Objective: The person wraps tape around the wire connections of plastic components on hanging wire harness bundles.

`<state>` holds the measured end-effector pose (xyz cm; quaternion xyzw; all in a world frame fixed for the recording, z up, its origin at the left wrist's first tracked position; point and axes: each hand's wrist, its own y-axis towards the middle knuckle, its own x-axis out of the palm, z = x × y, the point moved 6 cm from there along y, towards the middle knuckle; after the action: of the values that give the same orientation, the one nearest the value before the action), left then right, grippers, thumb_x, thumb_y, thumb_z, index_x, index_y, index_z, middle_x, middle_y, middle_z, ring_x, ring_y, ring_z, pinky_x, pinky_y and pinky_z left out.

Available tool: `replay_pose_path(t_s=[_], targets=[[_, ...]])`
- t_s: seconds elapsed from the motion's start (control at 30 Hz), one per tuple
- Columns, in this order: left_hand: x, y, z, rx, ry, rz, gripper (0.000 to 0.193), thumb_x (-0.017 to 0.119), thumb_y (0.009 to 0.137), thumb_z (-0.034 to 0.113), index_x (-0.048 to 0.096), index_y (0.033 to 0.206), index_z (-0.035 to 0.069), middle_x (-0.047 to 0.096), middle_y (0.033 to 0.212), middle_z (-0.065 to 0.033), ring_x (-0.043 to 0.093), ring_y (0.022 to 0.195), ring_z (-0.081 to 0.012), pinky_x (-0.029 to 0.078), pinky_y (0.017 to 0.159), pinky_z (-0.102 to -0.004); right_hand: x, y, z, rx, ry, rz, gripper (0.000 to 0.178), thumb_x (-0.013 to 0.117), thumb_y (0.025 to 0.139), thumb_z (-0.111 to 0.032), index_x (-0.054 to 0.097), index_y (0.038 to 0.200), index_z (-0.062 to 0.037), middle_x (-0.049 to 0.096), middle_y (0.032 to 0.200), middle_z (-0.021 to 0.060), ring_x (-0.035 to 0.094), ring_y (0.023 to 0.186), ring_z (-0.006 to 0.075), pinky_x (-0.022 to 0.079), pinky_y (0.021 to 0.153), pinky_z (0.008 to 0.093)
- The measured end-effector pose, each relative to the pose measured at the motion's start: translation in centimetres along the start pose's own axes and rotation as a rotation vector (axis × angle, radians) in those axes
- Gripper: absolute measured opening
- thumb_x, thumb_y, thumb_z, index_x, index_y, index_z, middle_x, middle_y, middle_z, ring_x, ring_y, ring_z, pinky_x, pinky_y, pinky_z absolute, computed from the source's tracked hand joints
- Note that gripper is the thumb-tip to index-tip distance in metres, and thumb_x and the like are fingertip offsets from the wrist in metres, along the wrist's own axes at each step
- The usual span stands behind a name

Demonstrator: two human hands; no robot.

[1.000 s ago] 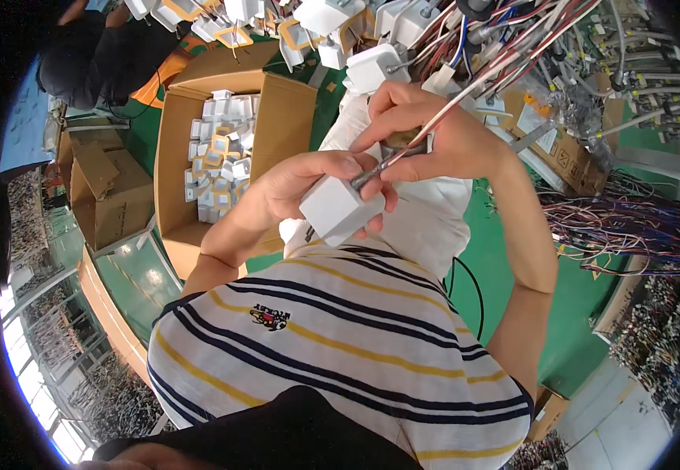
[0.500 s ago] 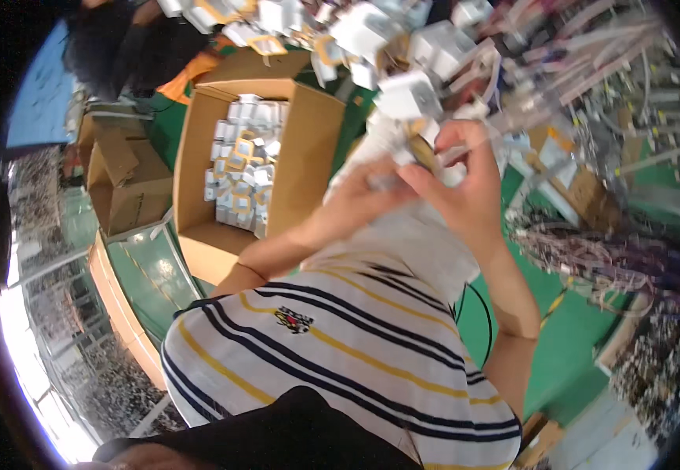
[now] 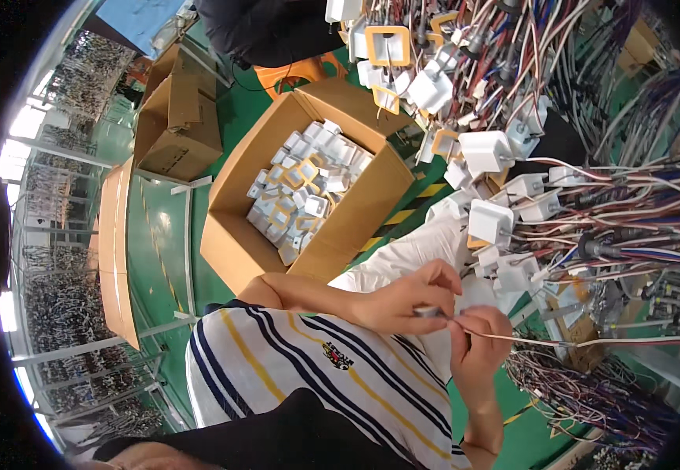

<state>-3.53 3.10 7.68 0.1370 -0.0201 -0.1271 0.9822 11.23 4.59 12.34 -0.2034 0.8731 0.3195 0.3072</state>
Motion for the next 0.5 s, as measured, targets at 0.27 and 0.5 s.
replay_pose_path(t_s=[0.27,0.5], targets=[[1.8,-1.6,4.0,0.405,0.319,-0.232,0.008,0.069,0.078,0.013,0.063,0.079,0.008,0.049,0.115,-0.0142,0.057,0.090,-0.0257,0.049,0.081,-0.0394,-0.7,-3.0,-0.5,0.601,0.581,-0.505,0.011,0.070,0.080,-0.004,0.060,0.076,-0.0024,0.062,0.075,0.0069,0.058,0.069,0.0190,0.045,0.066,0.0296],[-4.2,-0.9,1.6,0.274,0.417,-0.140,0.023,0.069,0.073,0.002,0.060,0.094,0.002,0.054,0.103,-0.0143,0.058,0.080,-0.0292,0.049,0.071,-0.0365,-11.9,-7.3,1.3,0.617,1.040,0.229,0.027,0.067,0.091,-0.026,0.056,0.078,-0.0048,0.053,0.069,0.0042,0.053,0.066,0.0128,0.042,0.058,0.0275]])
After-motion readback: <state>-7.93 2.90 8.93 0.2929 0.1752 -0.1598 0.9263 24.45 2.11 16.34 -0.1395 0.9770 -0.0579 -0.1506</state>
